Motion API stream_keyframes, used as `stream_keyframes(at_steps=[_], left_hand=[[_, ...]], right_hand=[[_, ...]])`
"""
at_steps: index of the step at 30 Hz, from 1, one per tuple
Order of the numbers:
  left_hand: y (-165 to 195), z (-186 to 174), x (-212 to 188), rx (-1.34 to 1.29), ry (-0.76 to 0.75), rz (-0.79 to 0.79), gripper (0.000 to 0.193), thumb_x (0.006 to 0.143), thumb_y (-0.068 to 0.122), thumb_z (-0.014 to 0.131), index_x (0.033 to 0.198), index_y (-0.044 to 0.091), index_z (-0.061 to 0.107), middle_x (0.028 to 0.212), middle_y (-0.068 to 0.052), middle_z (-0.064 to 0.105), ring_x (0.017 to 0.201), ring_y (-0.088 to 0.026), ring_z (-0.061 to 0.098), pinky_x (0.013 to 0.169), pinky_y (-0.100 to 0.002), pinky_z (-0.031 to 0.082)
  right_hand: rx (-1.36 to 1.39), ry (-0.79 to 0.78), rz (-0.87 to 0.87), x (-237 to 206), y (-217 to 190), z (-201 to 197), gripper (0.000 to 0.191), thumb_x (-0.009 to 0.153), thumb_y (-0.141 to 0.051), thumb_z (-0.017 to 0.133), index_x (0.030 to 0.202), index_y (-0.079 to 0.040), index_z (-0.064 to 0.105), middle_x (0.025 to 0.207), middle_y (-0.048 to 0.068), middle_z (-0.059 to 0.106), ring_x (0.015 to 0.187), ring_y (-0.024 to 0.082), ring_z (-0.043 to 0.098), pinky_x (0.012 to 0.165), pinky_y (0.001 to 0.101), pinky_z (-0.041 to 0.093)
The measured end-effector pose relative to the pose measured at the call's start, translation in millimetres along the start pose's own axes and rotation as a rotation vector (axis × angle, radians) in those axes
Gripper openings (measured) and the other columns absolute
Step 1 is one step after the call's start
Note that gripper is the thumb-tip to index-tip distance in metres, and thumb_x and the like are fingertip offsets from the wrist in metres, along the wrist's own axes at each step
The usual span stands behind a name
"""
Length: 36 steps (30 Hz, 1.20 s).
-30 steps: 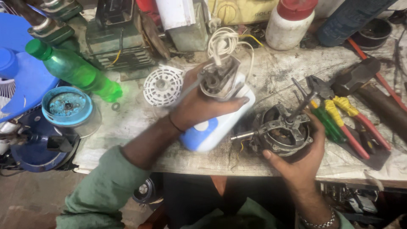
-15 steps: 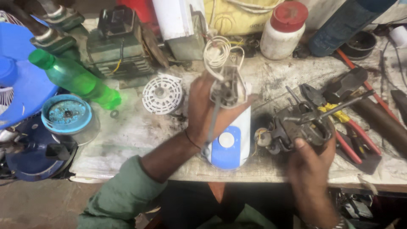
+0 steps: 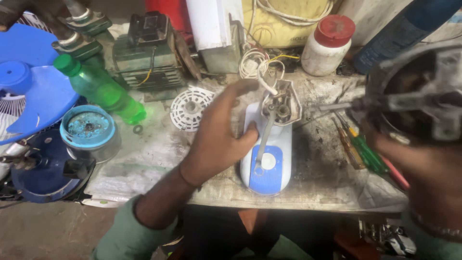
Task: The person works on a small metal engine component at a cluttered workbench, using a long metal rod to press and turn parts inside the assembly while holding it steady. They reposition the component, work on its other side, and finally lift and handle a white and blue appliance body while fitting the component to it.
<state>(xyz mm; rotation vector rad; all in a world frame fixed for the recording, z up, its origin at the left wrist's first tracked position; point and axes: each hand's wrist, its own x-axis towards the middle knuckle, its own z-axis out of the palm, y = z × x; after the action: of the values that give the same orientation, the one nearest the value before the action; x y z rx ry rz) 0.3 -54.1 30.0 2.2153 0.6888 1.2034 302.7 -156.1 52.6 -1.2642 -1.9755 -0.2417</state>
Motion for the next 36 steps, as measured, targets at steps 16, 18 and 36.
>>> stream_keyframes(at_steps=[16, 18, 36], left_hand=[[17.1, 10.8, -1.7, -0.077, 0.037, 0.11, 0.042, 0.095, 0.007, 0.077, 0.136, 0.011, 0.069, 0.15, -0.011, 0.056, 0.143, -0.026, 0.057, 0.113, -0.036, 0.058], [13.3, 12.5, -0.9, -0.055, 0.044, 0.13, 0.042, 0.094, 0.007, 0.078, 0.135, 0.011, 0.07, 0.148, -0.01, 0.056, 0.141, -0.025, 0.057, 0.115, -0.036, 0.057], [6.9, 14.5, -0.4, -0.202, 0.003, 0.068, 0.04, 0.099, 0.007, 0.069, 0.138, 0.0, 0.065, 0.144, -0.013, 0.059, 0.135, -0.027, 0.065, 0.113, -0.035, 0.054]], right_hand=[[-0.036, -0.111, -0.474, 78.1, 0.5, -16.3, 0.079, 0.075, -0.01, 0.087, 0.14, -0.007, 0.042, 0.134, 0.024, 0.054, 0.122, 0.033, 0.063, 0.104, 0.0439, 0.059], [-0.021, -0.122, -0.497, 78.9, 2.9, -18.8, 0.083, 0.073, -0.012, 0.088, 0.14, -0.007, 0.04, 0.136, 0.025, 0.052, 0.123, 0.035, 0.062, 0.105, 0.0452, 0.058], [-0.117, -0.199, -0.599, 109.6, 1.2, -33.4, 0.101, 0.057, -0.02, 0.099, 0.139, -0.007, 0.04, 0.149, 0.036, 0.043, 0.142, 0.048, 0.049, 0.107, 0.0572, 0.054]])
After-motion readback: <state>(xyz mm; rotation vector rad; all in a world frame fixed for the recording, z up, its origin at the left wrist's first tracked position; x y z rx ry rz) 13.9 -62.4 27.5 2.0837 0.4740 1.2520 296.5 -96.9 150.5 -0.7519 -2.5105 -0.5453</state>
